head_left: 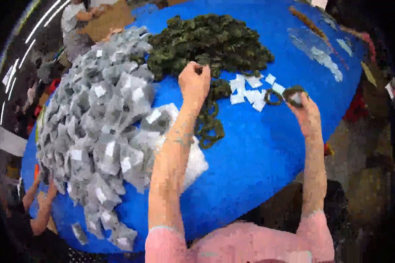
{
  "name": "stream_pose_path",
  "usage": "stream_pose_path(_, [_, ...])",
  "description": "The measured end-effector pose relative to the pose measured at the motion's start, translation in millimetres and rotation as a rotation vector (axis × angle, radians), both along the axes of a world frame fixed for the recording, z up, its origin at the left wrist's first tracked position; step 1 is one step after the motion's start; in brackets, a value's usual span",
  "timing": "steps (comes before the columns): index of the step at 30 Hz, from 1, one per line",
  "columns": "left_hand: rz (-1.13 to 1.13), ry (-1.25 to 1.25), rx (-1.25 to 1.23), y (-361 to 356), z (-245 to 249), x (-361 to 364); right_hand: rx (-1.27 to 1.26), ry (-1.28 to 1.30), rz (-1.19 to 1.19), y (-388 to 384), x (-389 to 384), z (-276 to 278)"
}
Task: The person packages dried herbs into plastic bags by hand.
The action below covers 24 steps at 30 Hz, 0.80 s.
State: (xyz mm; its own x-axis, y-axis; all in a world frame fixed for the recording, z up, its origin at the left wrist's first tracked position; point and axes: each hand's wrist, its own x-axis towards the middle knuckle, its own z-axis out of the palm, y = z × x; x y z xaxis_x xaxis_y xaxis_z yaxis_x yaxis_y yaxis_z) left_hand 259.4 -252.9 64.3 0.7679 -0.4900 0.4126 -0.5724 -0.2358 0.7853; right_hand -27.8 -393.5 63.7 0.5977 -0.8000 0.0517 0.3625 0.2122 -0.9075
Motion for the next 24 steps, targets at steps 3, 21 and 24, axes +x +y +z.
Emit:
stream_pose_path(3, [-0.238,0.175,-0.076,46.1,-7.0,-78.9,-0.165,0.005,-0.083,23.1,-25.0,4.1])
stream_pose_path(21, [-0.168,-0.202,0.122,187.2,-53.6,-141.2,-1.458,0.859,0.042,190.1,-43.2,-72.8])
stream_pose_path(24, [0.029,-0.358,0.335,221.9,-48.4,-73.3,-1.514,0.865,-0.004,190.9,-39.2,-83.8])
